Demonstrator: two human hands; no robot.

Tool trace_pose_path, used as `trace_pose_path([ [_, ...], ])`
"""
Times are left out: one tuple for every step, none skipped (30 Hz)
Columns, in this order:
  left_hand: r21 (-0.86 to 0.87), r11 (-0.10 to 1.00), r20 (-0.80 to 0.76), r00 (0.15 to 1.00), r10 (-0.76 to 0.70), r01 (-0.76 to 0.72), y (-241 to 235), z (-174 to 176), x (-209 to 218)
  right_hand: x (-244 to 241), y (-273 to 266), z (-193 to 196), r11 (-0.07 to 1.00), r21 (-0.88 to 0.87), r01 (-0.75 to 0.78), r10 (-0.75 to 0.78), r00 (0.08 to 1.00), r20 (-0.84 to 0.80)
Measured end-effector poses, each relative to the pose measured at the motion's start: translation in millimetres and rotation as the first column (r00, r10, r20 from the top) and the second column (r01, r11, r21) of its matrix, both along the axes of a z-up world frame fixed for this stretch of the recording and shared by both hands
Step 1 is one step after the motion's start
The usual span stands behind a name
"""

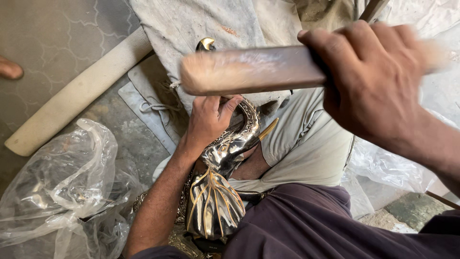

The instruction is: The person uses a chisel and wooden mallet to carve intricate patterns into the trunk of a silver-colored elephant statue. They repeatedly strike the chisel to create detailed designs along the curved surface.

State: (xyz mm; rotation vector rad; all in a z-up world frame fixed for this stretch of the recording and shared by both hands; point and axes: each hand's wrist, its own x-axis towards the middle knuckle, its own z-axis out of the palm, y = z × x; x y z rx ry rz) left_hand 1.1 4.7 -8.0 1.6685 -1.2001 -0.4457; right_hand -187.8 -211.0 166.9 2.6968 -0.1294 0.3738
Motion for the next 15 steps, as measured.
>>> trace_pose_path([
  [-0.01,1.0,-0.026,1.0,-0.011,0.011,-1,-2,1,0,-1,-3,0.999,0.045,0.001,-0.001,1.0,-0.001],
  [-0.02,1.0,-0.051,0.998,-0.022,0.021,-2,-4,2,-1,-1,-5,1.0,0.011,0.011,-0.011,1.0,-0.028],
  [-0.022,0.999,-0.035,0.999,-0.034,0.034,-2,-6,2,-1,0,-7,1.0,-0.021,0.02,-0.021,0.998,-0.056],
  [-0.023,0.999,-0.018,0.999,-0.047,0.046,-2,-8,3,-1,1,-9,0.998,-0.053,0.027,-0.032,0.996,-0.083],
  [-0.022,0.998,-0.003,0.999,-0.054,0.054,-2,-9,2,1,3,-11,0.996,-0.083,0.029,-0.038,0.993,-0.113],
  [-0.04,0.998,0.077,0.996,-0.037,0.041,0,-10,1,2,4,-11,0.993,-0.114,0.029,-0.045,0.989,-0.142],
  [-0.063,0.997,0.16,0.987,-0.023,0.033,0,-10,1,5,5,-12,0.999,0.015,0.029,-0.027,0.993,-0.114],
  [-0.086,0.996,0.241,0.97,-0.007,0.028,-1,-9,2,11,4,-14,0.989,0.143,0.024,-0.012,0.996,-0.085],
  [-0.069,0.997,0.166,0.986,-0.019,0.031,-1,-8,1,13,5,-13,0.991,0.133,0.028,-0.016,0.996,-0.091],
  [-0.052,0.998,0.089,0.996,-0.031,0.035,-1,-6,0,15,5,-12,0.992,0.122,0.031,-0.019,0.995,-0.096],
  [-0.039,0.998,0.015,0.999,-0.041,0.042,-3,-4,1,15,5,-10,0.998,-0.033,0.045,-0.049,0.991,-0.128],
  [-0.086,0.996,0.108,0.994,-0.019,0.028,-3,-1,1,16,4,-8,0.981,-0.188,0.053,-0.082,0.985,-0.153],
  [-0.132,0.991,0.194,0.981,0.001,0.025,-1,2,1,16,4,-7,0.998,-0.006,0.059,-0.059,0.987,-0.146],
  [-0.178,0.984,0.278,0.96,0.023,0.028,-1,5,0,17,3,-7,0.982,0.176,0.062,-0.038,0.99,-0.134],
  [-0.1,0.995,0.173,0.985,0.004,0.014,-1,6,0,16,3,-6,0.982,0.18,0.057,-0.032,0.99,-0.135],
])
